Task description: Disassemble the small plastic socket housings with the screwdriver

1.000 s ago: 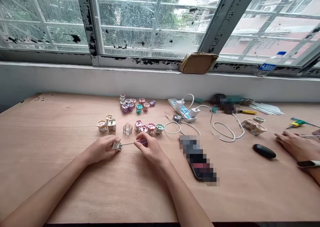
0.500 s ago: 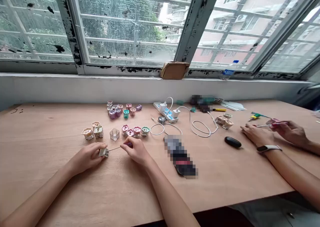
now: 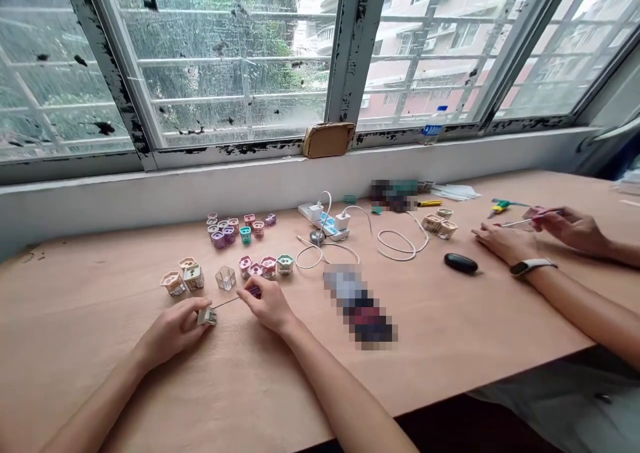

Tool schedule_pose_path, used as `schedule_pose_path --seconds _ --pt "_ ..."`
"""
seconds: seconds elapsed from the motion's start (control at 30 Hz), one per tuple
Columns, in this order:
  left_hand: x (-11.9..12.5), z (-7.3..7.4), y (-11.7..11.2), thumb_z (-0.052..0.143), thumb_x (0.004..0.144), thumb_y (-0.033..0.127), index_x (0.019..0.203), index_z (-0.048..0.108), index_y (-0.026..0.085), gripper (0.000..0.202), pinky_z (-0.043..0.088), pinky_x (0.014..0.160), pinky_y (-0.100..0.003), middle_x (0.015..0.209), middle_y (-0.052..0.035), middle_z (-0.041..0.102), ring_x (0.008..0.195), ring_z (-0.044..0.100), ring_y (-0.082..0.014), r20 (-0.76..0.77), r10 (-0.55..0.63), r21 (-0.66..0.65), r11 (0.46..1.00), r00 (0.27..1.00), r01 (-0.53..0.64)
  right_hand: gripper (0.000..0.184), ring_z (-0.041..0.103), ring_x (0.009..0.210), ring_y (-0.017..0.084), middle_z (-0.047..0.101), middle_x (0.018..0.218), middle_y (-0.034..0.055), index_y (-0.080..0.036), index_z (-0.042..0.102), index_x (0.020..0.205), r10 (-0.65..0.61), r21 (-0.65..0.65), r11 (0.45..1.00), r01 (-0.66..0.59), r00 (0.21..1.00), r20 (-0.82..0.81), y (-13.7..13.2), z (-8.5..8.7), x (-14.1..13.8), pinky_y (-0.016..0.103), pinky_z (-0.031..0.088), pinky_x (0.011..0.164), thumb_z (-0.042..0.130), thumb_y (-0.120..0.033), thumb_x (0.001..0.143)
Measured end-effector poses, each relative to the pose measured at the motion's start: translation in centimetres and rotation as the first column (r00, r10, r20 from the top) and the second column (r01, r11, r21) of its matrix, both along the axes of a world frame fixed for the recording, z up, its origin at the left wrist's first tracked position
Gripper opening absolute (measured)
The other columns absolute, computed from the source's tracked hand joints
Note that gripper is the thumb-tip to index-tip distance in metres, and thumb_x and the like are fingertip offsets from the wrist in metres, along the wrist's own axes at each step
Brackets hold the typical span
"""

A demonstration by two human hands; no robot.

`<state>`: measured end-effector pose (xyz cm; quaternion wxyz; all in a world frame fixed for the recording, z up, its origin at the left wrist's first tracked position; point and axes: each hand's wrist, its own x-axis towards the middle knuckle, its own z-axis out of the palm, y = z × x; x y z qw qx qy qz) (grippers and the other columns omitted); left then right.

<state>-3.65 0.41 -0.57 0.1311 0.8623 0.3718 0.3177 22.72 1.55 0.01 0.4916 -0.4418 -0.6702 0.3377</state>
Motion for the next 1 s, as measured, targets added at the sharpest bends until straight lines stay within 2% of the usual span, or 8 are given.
schedule_pose_path --seconds 0.13,0.23,0.33,0.43,0.53,0.63,0.77,1.0 --pt "-0.1 0.8 0.1 0.063 0.09 0.028 0.118 0.063 0.021 0.028 0.061 0.089 -0.034 0.11 -0.0075 0.075 0.099 0.073 -0.0206 0.025 0.048 0.005 0.999 0.999 -0.049 0.04 0.041 0.043 0.011 0.047 0.047 -0.0047 -0.02 0.054 0.064 -0.067 -0.077 0.996 0.052 0.976 -0.206 1.0 -0.3 0.6 0.024 0.033 0.045 0.068 -0.052 0.084" --pt "0.0 2.0 1.0 0.064 0.091 0.03 0.118 0.063 0.02 0.029 0.06 0.088 -0.035 0.105 -0.0078 0.076 0.096 0.074 -0.0207 0.103 0.156 0.075 0.984 0.982 -0.164 0.045 0.04 0.042 0.011 0.051 0.051 -0.0026 -0.02 0.052 0.062 -0.045 -0.089 0.996 0.023 0.964 -0.261 1.8 -0.5 1.3 0.023 0.029 0.041 0.067 -0.057 0.082" --pt "1.0 3.6 2.8 0.067 0.09 0.033 0.117 0.064 0.02 0.031 0.06 0.085 -0.034 0.102 -0.0071 0.077 0.093 0.074 -0.0213 0.106 0.205 0.135 0.966 0.973 -0.218 0.046 0.041 0.043 0.011 0.052 0.052 -0.0021 -0.02 0.054 0.062 -0.025 -0.101 0.995 -0.002 0.962 -0.272 2.3 -0.8 1.6 0.023 0.029 0.04 0.069 -0.06 0.079" --pt "2.9 5.4 4.6 0.07 0.089 0.032 0.12 0.064 0.022 0.033 0.059 0.085 -0.033 0.102 -0.0054 0.077 0.096 0.074 -0.0218 0.047 0.276 0.149 0.948 0.96 -0.28 0.047 0.041 0.044 0.011 0.052 0.052 -0.0021 -0.019 0.054 0.062 -0.018 -0.108 0.994 -0.013 0.961 -0.276 2.4 -1.0 1.6 0.023 0.029 0.041 0.069 -0.06 0.079" --pt "5.5 6.7 5.4 0.069 0.091 0.035 0.126 0.062 0.021 0.038 0.056 0.087 -0.033 0.109 -0.0083 0.077 0.1 0.073 -0.0237 -0.186 0.395 0.111 0.918 0.899 -0.381 0.047 0.038 0.04 0.01 0.05 0.051 -0.0028 -0.02 0.052 0.061 -0.015 -0.115 0.993 -0.019 0.958 -0.288 2.5 -1.3 1.4 0.023 0.026 0.039 0.066 -0.06 0.082" --pt "7.7 7.0 5.6 0.066 0.093 0.041 0.12 0.067 0.018 0.035 0.053 0.081 -0.033 0.107 -0.0125 0.077 0.099 0.073 -0.028 -0.37 0.445 0.085 0.89 0.816 -0.447 0.047 0.036 0.038 0.01 0.049 0.049 -0.0033 -0.02 0.051 0.061 -0.015 -0.11 0.994 -0.019 0.953 -0.302 2.7 -1.7 1.4 0.024 0.025 0.037 0.066 -0.06 0.082" --pt "9.0 6.5 5.7 0.068 0.09 0.043 0.095 0.074 0.014 0.03 0.047 0.069 -0.031 0.091 -0.0164 0.077 0.088 0.073 -0.0302 -0.46 0.471 0.059 0.862 0.753 -0.503 0.049 0.037 0.041 0.009 0.048 0.049 -0.0035 -0.02 0.051 0.06 -0.016 -0.093 0.996 -0.013 0.951 -0.308 3.0 -2.2 1.4 0.023 0.025 0.039 0.066 -0.061 0.082" --pt "9.3 6.8 6.1 0.07 0.087 0.053 0.09 0.074 0.012 0.041 0.044 0.066 -0.03 0.092 -0.019 0.075 0.087 0.073 -0.0315 -0.538 0.497 0.034 0.82 0.681 -0.571 0.047 0.038 0.039 0.009 0.049 0.049 -0.0045 -0.02 0.052 0.062 -0.005 -0.082 0.996 -0.02 0.958 -0.287 3.2 -2.5 1.1 0.022 0.026 0.039 0.067 -0.06 0.081"
